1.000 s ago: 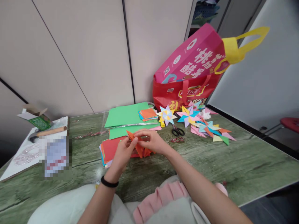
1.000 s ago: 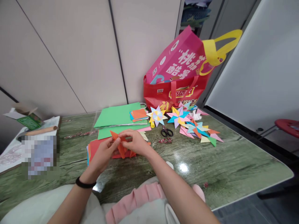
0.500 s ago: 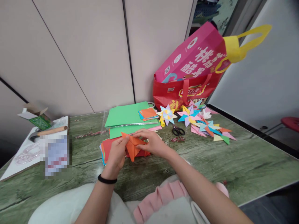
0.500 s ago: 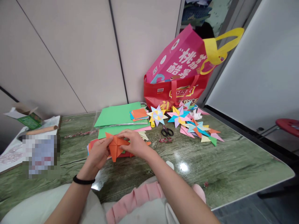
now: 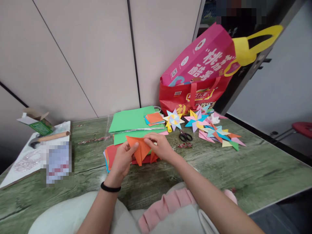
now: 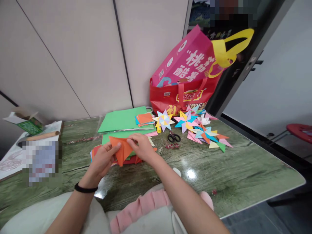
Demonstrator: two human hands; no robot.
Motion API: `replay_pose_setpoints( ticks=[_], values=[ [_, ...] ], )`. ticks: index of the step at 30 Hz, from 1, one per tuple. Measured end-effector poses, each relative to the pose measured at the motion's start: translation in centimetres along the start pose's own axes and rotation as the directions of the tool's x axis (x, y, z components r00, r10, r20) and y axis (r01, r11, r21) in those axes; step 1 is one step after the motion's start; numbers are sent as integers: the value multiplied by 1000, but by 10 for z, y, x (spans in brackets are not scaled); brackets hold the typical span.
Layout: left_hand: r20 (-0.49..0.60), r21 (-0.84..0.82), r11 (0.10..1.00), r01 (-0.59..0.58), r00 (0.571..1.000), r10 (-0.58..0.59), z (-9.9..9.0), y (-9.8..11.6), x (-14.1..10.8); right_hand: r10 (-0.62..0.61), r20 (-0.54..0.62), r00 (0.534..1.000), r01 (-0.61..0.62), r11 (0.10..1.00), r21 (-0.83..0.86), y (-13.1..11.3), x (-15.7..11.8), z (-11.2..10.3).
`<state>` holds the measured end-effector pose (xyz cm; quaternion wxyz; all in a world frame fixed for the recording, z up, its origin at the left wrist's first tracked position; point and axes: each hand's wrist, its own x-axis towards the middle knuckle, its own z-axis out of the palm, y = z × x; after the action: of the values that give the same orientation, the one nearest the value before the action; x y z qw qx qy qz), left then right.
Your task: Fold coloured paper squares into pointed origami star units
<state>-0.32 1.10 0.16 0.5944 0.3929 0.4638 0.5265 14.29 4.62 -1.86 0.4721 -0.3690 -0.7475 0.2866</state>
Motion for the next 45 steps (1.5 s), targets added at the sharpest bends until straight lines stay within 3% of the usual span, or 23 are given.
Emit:
replay_pose_setpoints(
  ticks=[5,11,15,17,22,32,39,45],
  values=[
    [-88,16,999,35,996,-33,1,0,-1,154,8,988,-154,986,60,1,0,0],
    [-183,-19,1000,-6,983,2,-2,-1,2,251,66,966,-259,950,176,-1,0,1],
    [-239,-94,995,-29,971,6,-4,0,4,387,185,903,-428,792,435,-1,1,-1],
    [-242,-136,990,-38,970,4,-5,0,5,373,246,895,-447,746,494,0,1,-2],
    [-218,-162,986,-35,976,-1,-6,-2,5,252,301,920,-377,781,498,1,-1,-2],
    [-205,-16,996,-91,975,86,0,-4,2,175,138,975,-219,859,462,-4,-2,0],
    [-181,20,994,-112,977,114,-2,-7,4,24,128,992,-63,949,310,-14,-4,-4],
    [-172,48,992,-117,977,123,-2,-7,4,22,99,995,-50,954,295,-11,-4,-3]
  ],
)
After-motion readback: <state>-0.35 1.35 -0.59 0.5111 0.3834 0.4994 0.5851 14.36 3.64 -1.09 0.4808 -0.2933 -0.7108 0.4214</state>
